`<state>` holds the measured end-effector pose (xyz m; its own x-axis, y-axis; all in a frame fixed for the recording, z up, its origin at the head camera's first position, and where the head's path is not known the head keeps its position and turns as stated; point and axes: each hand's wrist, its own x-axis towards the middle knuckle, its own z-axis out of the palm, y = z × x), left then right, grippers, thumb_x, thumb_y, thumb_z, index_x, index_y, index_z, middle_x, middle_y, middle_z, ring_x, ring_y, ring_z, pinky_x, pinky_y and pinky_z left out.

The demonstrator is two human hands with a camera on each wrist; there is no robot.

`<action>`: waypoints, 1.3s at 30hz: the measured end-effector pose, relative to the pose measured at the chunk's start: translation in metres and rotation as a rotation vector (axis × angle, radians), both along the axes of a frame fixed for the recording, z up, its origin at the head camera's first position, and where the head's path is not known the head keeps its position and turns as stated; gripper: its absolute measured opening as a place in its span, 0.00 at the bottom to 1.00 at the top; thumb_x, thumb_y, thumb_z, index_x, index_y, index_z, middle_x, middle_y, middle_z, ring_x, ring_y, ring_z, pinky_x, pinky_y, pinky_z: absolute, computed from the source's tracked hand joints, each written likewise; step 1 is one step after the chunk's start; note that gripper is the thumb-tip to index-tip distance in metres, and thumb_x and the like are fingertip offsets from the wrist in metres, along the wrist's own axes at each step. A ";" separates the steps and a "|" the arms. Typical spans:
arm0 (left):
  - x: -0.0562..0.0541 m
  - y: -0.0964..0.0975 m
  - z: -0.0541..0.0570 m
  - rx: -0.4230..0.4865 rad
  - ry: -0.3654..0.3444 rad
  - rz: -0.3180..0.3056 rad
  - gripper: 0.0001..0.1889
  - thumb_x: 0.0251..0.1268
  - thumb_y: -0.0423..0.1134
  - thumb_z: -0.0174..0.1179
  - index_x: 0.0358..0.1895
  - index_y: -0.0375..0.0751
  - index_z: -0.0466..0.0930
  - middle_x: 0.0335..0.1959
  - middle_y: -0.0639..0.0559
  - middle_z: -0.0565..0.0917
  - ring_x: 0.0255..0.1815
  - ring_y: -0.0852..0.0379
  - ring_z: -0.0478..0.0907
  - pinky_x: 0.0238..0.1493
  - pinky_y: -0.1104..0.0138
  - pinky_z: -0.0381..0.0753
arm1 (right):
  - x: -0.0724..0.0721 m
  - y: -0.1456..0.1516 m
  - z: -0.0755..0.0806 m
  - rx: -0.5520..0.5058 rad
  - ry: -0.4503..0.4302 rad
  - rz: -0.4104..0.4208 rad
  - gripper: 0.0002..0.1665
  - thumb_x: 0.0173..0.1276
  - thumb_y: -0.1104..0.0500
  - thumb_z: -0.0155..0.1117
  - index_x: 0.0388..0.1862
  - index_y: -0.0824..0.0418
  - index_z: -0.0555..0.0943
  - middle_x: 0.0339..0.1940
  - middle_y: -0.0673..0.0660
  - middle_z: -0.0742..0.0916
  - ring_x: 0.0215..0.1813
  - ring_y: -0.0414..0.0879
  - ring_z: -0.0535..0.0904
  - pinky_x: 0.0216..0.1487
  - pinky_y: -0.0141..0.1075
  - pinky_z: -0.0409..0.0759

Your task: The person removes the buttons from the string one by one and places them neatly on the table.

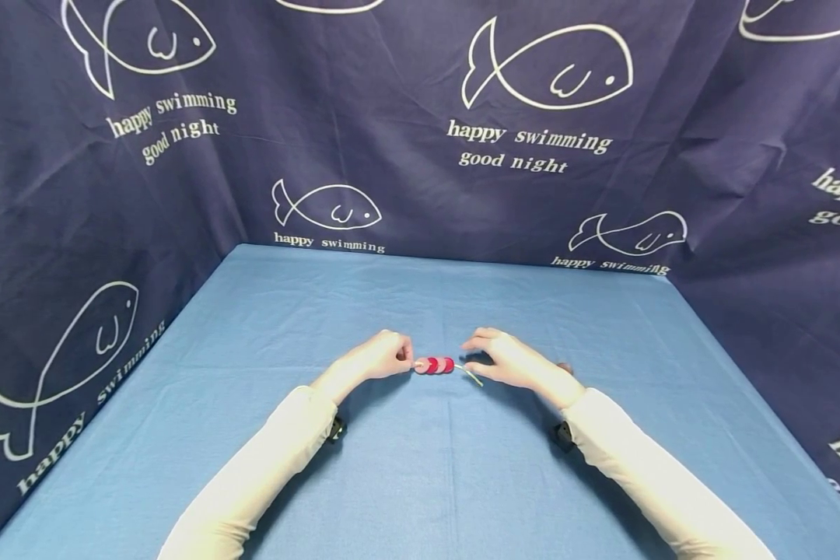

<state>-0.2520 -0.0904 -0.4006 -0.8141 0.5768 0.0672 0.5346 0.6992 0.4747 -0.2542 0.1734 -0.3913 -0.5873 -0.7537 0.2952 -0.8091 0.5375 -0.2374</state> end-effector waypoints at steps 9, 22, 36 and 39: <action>0.000 0.000 -0.001 -0.008 0.018 -0.003 0.04 0.58 0.32 0.58 0.27 0.41 0.79 0.24 0.52 0.81 0.23 0.64 0.70 0.30 0.73 0.71 | -0.003 -0.008 -0.001 0.040 -0.005 0.016 0.18 0.60 0.57 0.67 0.45 0.66 0.82 0.40 0.59 0.83 0.44 0.50 0.79 0.48 0.43 0.77; -0.001 0.000 -0.003 -0.010 0.005 -0.001 0.05 0.58 0.33 0.58 0.26 0.41 0.77 0.23 0.53 0.79 0.23 0.64 0.69 0.30 0.73 0.70 | -0.004 -0.017 0.000 0.050 -0.008 0.039 0.17 0.59 0.57 0.68 0.45 0.66 0.82 0.40 0.58 0.82 0.45 0.50 0.79 0.48 0.43 0.77; -0.001 0.000 -0.002 -0.005 0.030 -0.014 0.05 0.59 0.33 0.58 0.26 0.41 0.78 0.22 0.53 0.79 0.21 0.65 0.68 0.28 0.74 0.69 | -0.007 -0.025 -0.001 0.054 -0.059 0.038 0.19 0.59 0.55 0.68 0.45 0.65 0.82 0.40 0.58 0.83 0.45 0.49 0.79 0.48 0.42 0.77; -0.001 -0.001 -0.002 -0.006 0.025 -0.012 0.05 0.59 0.33 0.59 0.26 0.41 0.78 0.22 0.53 0.79 0.21 0.64 0.68 0.29 0.74 0.70 | -0.007 -0.025 -0.001 0.054 -0.052 0.049 0.18 0.59 0.55 0.68 0.44 0.65 0.82 0.40 0.58 0.82 0.44 0.50 0.79 0.48 0.41 0.77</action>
